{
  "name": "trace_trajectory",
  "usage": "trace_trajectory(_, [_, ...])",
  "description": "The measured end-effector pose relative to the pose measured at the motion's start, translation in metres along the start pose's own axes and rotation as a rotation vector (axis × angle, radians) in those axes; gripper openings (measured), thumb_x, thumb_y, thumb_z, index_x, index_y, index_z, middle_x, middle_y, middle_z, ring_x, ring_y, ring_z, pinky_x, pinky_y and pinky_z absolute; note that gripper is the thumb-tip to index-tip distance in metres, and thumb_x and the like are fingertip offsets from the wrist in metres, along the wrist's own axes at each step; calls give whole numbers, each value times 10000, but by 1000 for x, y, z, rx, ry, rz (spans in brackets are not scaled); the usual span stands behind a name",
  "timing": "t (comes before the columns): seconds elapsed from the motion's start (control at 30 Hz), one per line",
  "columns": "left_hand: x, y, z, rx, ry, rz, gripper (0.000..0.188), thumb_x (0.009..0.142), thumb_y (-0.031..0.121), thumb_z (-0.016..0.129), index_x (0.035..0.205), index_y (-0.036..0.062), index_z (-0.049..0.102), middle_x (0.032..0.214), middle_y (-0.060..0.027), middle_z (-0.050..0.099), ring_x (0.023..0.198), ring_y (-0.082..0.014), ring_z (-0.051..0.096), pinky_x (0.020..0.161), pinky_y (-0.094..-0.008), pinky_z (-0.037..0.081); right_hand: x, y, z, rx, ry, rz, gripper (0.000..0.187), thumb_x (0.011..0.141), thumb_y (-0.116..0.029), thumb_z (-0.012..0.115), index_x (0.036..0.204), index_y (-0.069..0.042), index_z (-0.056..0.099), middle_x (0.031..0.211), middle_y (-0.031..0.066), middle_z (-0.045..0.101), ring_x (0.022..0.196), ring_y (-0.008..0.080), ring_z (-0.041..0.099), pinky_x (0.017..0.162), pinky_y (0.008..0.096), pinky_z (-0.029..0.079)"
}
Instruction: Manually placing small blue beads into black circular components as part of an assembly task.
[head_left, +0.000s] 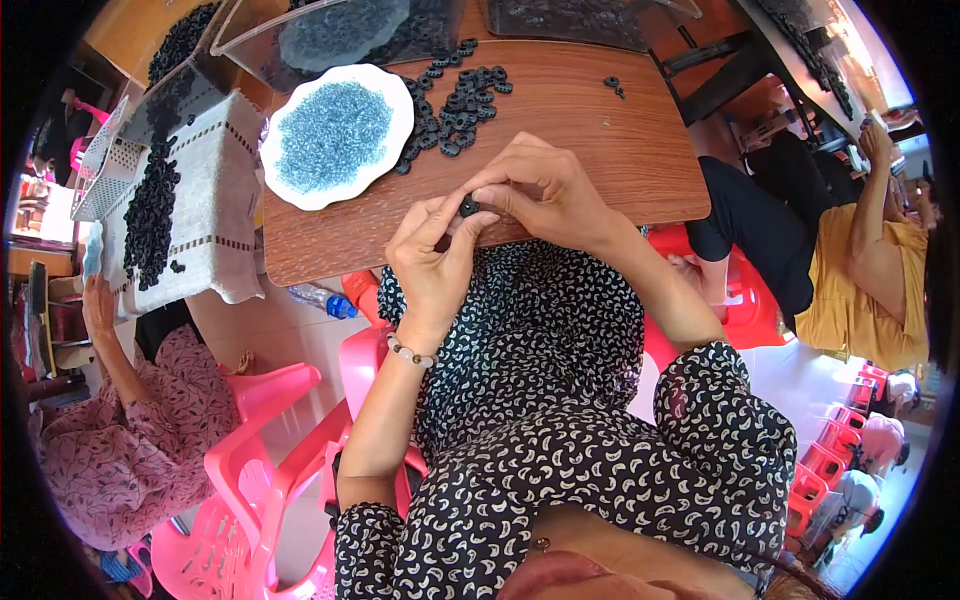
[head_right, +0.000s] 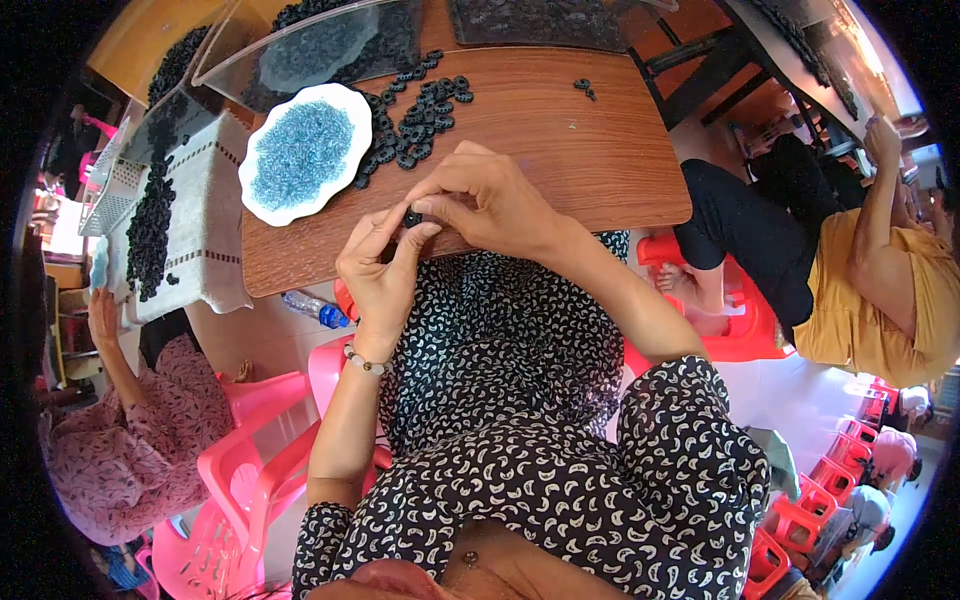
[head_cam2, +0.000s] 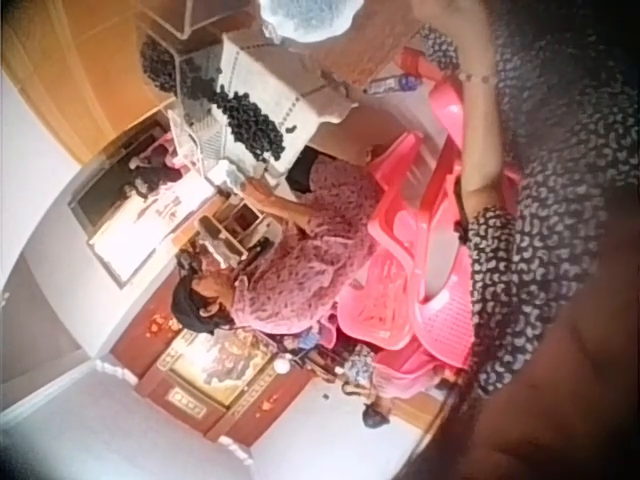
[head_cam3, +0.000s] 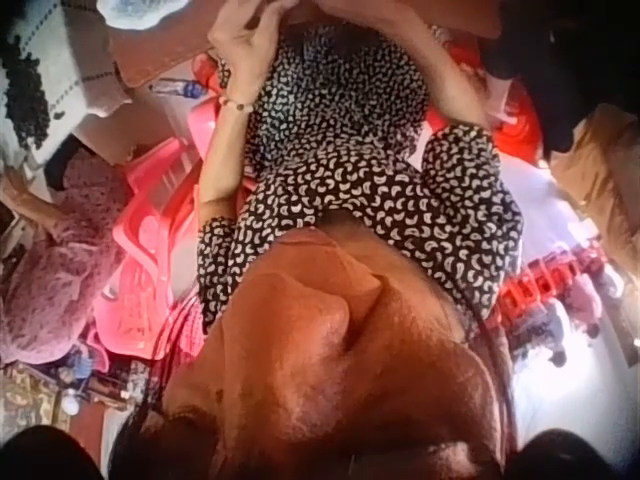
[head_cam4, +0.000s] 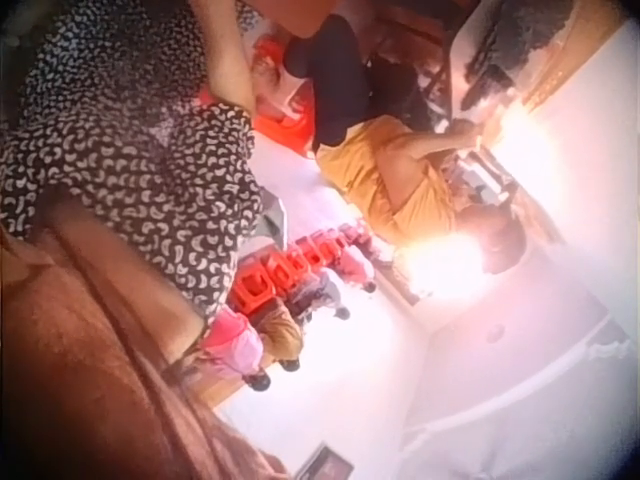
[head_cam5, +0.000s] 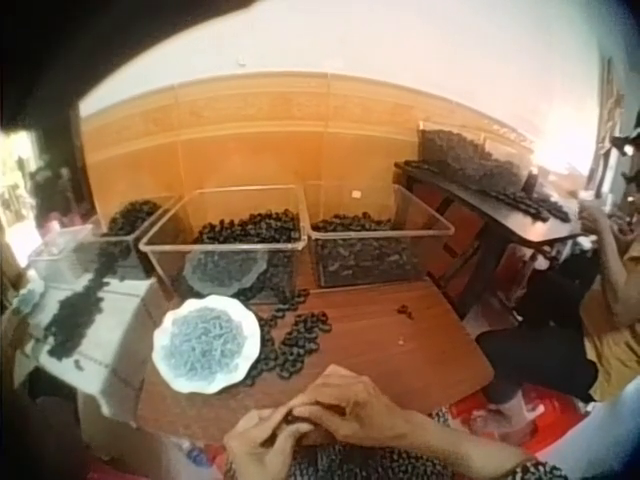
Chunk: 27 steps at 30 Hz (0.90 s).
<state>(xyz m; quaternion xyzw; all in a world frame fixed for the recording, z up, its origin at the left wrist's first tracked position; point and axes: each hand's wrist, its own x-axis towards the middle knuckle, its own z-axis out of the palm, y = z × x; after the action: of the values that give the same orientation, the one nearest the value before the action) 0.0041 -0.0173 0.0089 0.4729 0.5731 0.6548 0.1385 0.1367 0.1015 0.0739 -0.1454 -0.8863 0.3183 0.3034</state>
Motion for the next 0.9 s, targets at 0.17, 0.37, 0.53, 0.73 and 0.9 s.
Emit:
trace_trajectory(0.17, [1, -2, 0, -11, 13, -1, 382, 780, 20, 841, 1150, 25, 750, 943, -79, 724, 712, -96, 619, 645, -239, 513, -4, 1, -1, -36, -14, -70, 209, 869, -105, 754, 1076, -87, 777, 919, 48, 749, 823, 197, 627, 776, 341, 484])
trace_trajectory(0.37, [1, -3, 0, -13, 0, -13, 377, 796, 21, 828, 1163, 21, 742, 953, -85, 725, 726, -101, 630, 661, -237, 521, -7, 1, -5, -63, -36, -87, 304, 861, -92, 756, 1165, -104, 757, 900, 47, 728, 784, 211, 599, 771, 327, 486])
trace_trajectory(0.53, [3, 2, -2, 18, -38, -11, 358, 813, 15, 811, 1164, 39, 750, 951, -86, 720, 724, -106, 638, 674, -236, 526, 0, 3, -17, -110, -50, 20, 285, 896, -138, 736, 1179, -104, 747, 826, 80, 686, 731, 217, 578, 698, 328, 492])
trace_trajectory(0.73, [4, 5, -1, 32, -44, 25, 358, 809, 13, 812, 1161, 43, 752, 939, -79, 716, 712, -101, 634, 666, -233, 517, 23, 53, -31, -364, 11, 41, 177, 904, -152, 711, 1048, -53, 743, 883, 112, 720, 842, 283, 647, 752, 388, 516])
trace_trajectory(0.9, [3, 9, -2, 43, -54, -33, 368, 796, 27, 826, 1156, 39, 750, 911, -72, 709, 696, -101, 617, 654, -237, 509, 38, 65, -27, -468, -30, 27, 196, 884, -174, 736, 1047, -65, 746, 965, 103, 715, 933, 282, 617, 845, 396, 500])
